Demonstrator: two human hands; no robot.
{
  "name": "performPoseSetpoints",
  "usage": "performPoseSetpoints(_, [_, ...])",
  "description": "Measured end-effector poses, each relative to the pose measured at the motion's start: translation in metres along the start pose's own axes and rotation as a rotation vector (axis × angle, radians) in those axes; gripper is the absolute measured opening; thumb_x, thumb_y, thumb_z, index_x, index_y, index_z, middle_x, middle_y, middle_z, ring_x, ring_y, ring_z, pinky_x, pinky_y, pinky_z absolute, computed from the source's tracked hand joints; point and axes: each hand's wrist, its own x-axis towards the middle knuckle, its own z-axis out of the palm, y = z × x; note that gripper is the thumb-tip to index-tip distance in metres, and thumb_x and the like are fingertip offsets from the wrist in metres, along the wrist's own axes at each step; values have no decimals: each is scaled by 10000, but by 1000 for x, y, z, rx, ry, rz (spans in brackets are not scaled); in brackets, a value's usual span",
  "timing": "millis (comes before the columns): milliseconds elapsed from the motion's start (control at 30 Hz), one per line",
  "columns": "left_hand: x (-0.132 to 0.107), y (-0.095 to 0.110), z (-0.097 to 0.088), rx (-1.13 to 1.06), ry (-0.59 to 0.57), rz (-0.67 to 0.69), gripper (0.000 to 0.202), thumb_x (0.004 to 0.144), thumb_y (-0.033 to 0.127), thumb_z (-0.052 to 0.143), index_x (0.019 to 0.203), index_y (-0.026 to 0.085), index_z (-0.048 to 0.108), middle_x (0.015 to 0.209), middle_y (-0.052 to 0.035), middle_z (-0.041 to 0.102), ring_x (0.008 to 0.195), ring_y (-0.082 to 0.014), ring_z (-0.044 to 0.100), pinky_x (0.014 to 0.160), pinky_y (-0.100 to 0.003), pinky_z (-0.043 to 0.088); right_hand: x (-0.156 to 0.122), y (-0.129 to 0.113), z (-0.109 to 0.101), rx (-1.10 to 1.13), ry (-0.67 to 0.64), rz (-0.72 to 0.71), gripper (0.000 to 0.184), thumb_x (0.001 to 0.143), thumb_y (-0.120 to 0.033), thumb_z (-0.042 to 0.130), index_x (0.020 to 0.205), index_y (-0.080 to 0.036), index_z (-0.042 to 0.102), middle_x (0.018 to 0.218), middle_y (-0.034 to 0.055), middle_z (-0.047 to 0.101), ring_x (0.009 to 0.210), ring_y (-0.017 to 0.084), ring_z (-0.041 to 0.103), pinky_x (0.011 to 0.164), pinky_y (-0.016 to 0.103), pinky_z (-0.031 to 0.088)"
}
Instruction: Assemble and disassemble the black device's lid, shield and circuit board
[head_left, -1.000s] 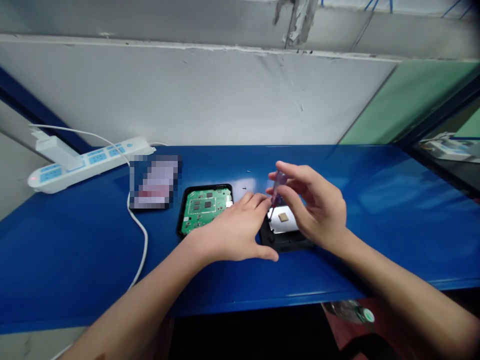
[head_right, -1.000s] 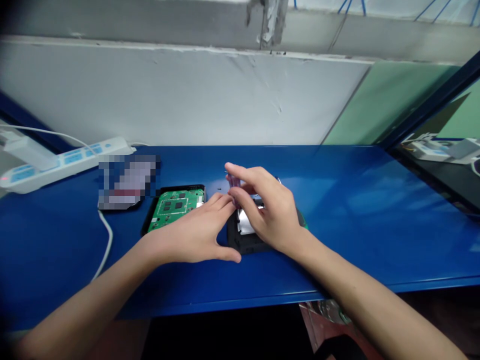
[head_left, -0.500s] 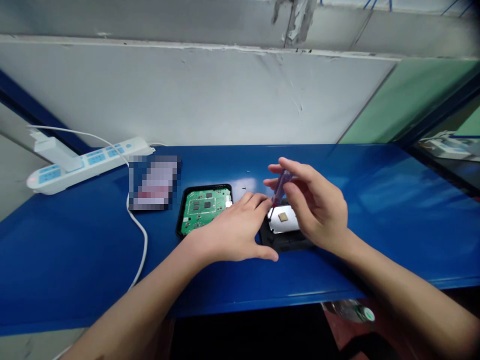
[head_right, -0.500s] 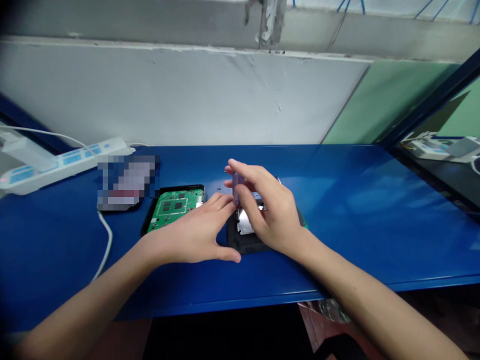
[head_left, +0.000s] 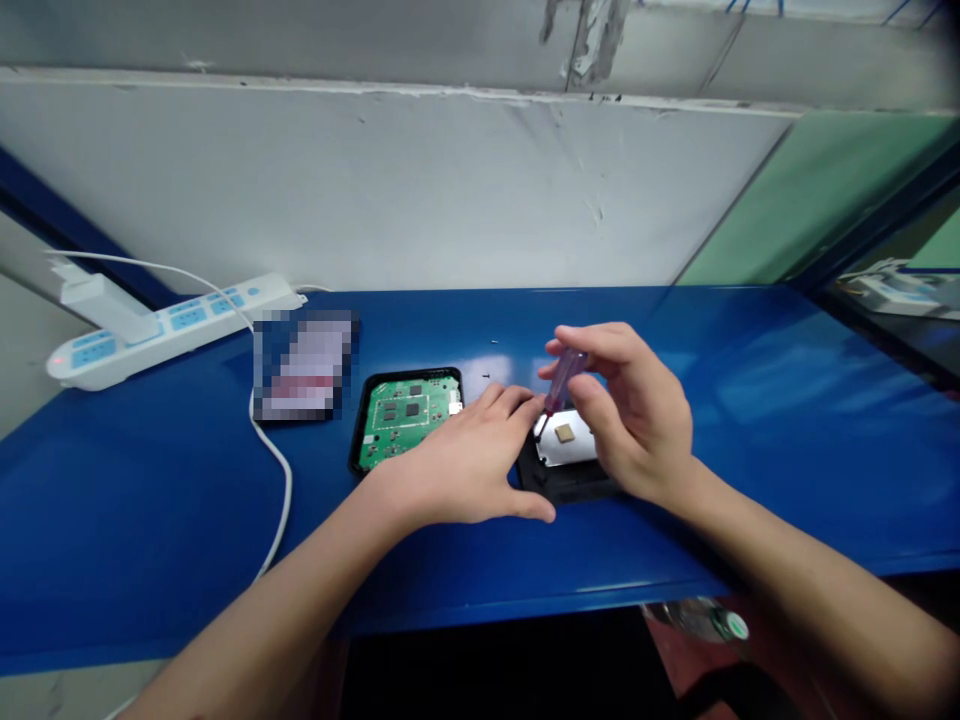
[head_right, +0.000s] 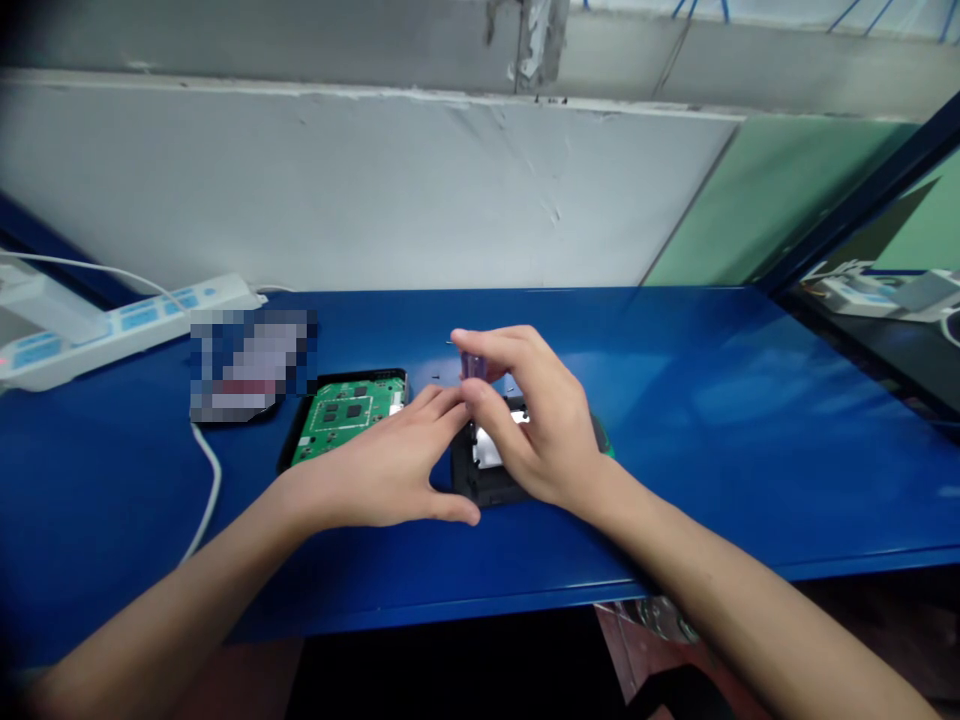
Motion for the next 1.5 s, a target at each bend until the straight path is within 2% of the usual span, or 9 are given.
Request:
performPoseSetpoints(167, [0, 1, -1, 3, -7, -3, 913, 752, 610, 774, 1471, 179, 412, 1487, -139, 454, 1384, -377, 382, 1088, -489, 417, -2, -5, 2, 23, -30, 40, 471, 995, -127, 495, 1436, -295, 500, 1282, 60, 663, 1047, 197, 708, 882, 416, 617])
performPoseSetpoints(500, [-1, 2, -1, 6, 6, 11, 866, 744, 599, 785, 1421, 163, 468, 1405, -139, 522, 1313, -360, 457, 1059, -464, 452, 5, 0, 0, -74, 16, -125, 458, 835, -154, 771, 1248, -295, 633, 852, -8, 576, 765, 153, 570, 649, 330, 543])
performPoseSetpoints(667, [-1, 1, -1, 5, 5, 6, 907, 753, 606, 776, 1464, 166, 422, 1460, -137, 475, 1348, -364, 418, 1072, -478, 438, 0, -4, 0, -39, -29, -11, 480, 975, -131, 516, 1427, -291, 518, 1202, 69, 619, 987, 192, 670, 840, 424, 602])
performPoseSetpoints(767, [0, 1, -1, 6, -8, -2, 926, 757, 616, 763, 1482, 168, 401, 1485, -139, 454, 1372, -374, 390, 1078, -483, 428, -1, -3, 2, -27, -44, -1, 574, 978, -91, 483, 1505, -311, 426, 1321, 75, 612, 1049, 197, 683, 875, 421, 612])
performPoseSetpoints(867, [0, 2, -1, 4, -12, -5, 905, 764, 606, 755, 1474, 163, 411, 1463, -139, 468, 1353, -377, 410, 1077, -480, 423, 1, 0, 2, -97, -20, -43, 606, 944, -89, 564, 1493, -319, 447, 1183, 64, 646, 1006, 203, 664, 855, 422, 605])
performPoseSetpoints(1033, [-1, 2, -2, -40, -7, -11, 805, 752, 602, 760, 1394, 200, 486, 1396, -114, 511, 1319, -369, 443, 1055, -487, 442, 1, 5, 4, -134, 53, -92, 556, 864, -198, 746, 1361, -333, 537, 906, 2, 594, 752, 160, 592, 626, 328, 560])
performPoseSetpoints(1200, [-1, 1, 0, -29, -4, -4, 872, 750, 615, 762, 1453, 221, 430, 1463, -116, 477, 1378, -368, 381, 1065, -489, 440, -4, 6, 5, -104, 91, -70, 519, 832, -227, 795, 1284, -307, 554, 911, -14, 692, 647, 131, 629, 619, 314, 575])
performPoseSetpoints(1433, [-1, 3, -3, -10, -16, -13, 924, 767, 621, 750, 1491, 171, 393, 1470, -140, 465, 1360, -372, 406, 1073, -484, 435, -2, -4, 0, -90, -14, -11, 480, 1033, -182, 396, 1496, -303, 434, 1308, 69, 677, 944, 179, 718, 818, 398, 636])
performPoseSetpoints(1500, [-1, 2, -3, -1, -9, -4, 939, 771, 632, 741, 1500, 161, 383, 1468, -147, 463, 1368, -378, 397, 1069, -482, 438, -2, -3, 1, -97, -21, -15, 521, 1027, -169, 412, 1526, -317, 386, 1302, 68, 681, 926, 179, 723, 802, 397, 646])
